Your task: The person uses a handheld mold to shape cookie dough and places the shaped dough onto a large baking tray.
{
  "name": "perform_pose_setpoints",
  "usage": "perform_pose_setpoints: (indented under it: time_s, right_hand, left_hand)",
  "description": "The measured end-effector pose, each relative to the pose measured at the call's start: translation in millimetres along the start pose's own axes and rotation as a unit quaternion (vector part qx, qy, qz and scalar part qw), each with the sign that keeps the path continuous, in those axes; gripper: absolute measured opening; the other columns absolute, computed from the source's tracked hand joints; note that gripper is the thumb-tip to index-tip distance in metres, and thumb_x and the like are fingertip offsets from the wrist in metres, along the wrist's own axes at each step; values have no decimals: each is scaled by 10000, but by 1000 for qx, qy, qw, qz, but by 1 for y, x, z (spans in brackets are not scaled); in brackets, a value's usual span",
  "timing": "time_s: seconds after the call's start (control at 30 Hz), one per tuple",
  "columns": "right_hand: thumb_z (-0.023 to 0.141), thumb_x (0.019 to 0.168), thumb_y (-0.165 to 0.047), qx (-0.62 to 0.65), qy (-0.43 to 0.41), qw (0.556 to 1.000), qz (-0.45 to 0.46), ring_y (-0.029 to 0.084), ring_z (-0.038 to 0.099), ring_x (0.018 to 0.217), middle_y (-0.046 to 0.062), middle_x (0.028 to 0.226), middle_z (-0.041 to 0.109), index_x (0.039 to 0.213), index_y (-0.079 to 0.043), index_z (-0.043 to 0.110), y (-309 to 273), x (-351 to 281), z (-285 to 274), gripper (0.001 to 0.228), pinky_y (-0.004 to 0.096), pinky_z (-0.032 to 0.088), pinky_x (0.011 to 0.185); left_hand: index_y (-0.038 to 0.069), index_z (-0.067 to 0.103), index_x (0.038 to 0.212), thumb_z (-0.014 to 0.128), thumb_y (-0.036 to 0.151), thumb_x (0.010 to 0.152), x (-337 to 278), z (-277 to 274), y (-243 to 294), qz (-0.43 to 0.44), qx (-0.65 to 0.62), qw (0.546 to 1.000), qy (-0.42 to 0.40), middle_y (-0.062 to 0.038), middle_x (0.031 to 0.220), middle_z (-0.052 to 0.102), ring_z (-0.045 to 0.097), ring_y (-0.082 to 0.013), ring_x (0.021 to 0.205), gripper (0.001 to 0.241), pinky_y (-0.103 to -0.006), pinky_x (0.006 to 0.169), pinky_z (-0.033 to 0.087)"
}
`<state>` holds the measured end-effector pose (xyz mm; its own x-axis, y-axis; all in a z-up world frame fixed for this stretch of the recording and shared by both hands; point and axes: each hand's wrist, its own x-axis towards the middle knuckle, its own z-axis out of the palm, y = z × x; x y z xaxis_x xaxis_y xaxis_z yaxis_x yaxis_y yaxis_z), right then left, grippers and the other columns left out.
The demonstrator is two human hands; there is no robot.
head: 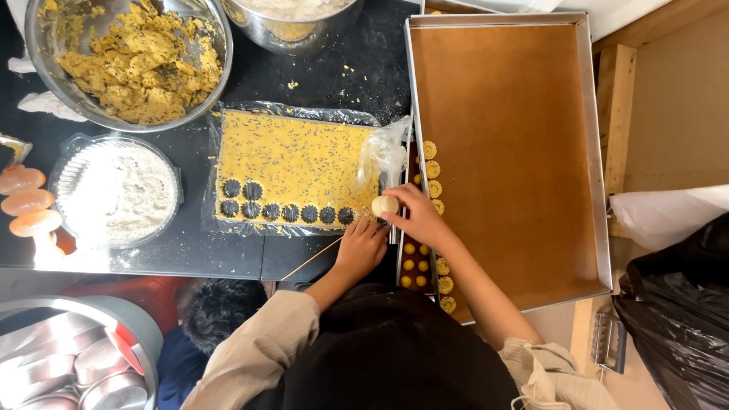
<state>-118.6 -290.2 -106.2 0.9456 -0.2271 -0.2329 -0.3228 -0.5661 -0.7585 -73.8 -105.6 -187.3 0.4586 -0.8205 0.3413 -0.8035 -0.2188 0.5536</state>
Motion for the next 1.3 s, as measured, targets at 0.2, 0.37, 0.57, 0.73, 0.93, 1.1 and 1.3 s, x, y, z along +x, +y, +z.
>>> perform_pose_setpoints:
  time_s: [0.2, 0.37, 0.57, 0.73, 0.93, 1.1, 1.3]
  right_hand:
    - [734, 895, -238, -71, -35, 996, -46, 330, 645, 1067, 121, 1232, 583, 1277, -70, 613, -3, 8, 19, 435, 404, 536, 881]
    - [765, 853, -256, -115, -20, 990, -75, 299, 679, 1007, 82, 1199, 624, 1214, -94, 639, 2, 8, 31, 415, 400, 565, 846]
    - [783, 846, -273, -101, 7, 993, -52, 293, 675, 999, 73, 1169, 628, 1218, -103, 652, -4, 6, 30, 429, 388, 559, 838]
    - [791, 853, -275, -86, 6, 994, -60, 289, 674, 1013, 72, 1159, 625, 1225, -109, 654, 1, 3, 29, 429, 381, 555, 857]
    - [774, 856, -250, -131, -23, 988, -74, 270, 669, 966, 68, 1186, 625, 1228, -96, 653, 0, 5, 37, 421, 396, 554, 818]
    - [789, 798, -206, -164, -11, 978, -126, 281, 660, 966, 71, 1126, 631, 1190, -69, 666, 5, 6, 47, 432, 407, 552, 826]
    - [786, 798, -223, -154, -22, 985, -70, 311, 645, 969, 113, 1112, 601, 1163, -36, 643, 3, 7, 53, 435, 417, 550, 813]
  left_hand:
    - [105, 725, 1132, 674, 135, 795, -26, -15, -12, 5, -71, 996, -56, -51, 1033, 639, 577, -242, 1026, 342, -391, 893, 481]
    - [136, 711, 991, 694, 147, 858, -33, -23, -18, -119, -58, 990, -39, -11, 997, 650, 597, -233, 1004, 135, -399, 827, 457]
    - [114, 699, 1061, 721, 165, 853, -38, -30, -26, -142, 62, 985, 75, -25, 1049, 653, 577, -246, 1006, 216, -406, 845, 438]
    - [142, 694, 1060, 707, 131, 847, -52, -27, -34, -99, 69, 992, 46, -2, 1050, 650, 579, -226, 1058, 214, -409, 932, 436]
    - [127, 684, 1103, 701, 143, 856, -64, -25, -41, -31, 53, 998, -6, -5, 1115, 658, 558, -234, 1127, 248, -427, 988, 418]
    - [134, 683, 1080, 697, 146, 838, -63, -28, -40, -50, 43, 998, -8, 4, 1109, 662, 558, -238, 1132, 242, -449, 997, 412]
    - [140, 698, 1023, 682, 104, 817, -61, -31, -37, -66, 23, 997, 23, 4, 1066, 665, 575, -233, 1127, 210, -442, 984, 418]
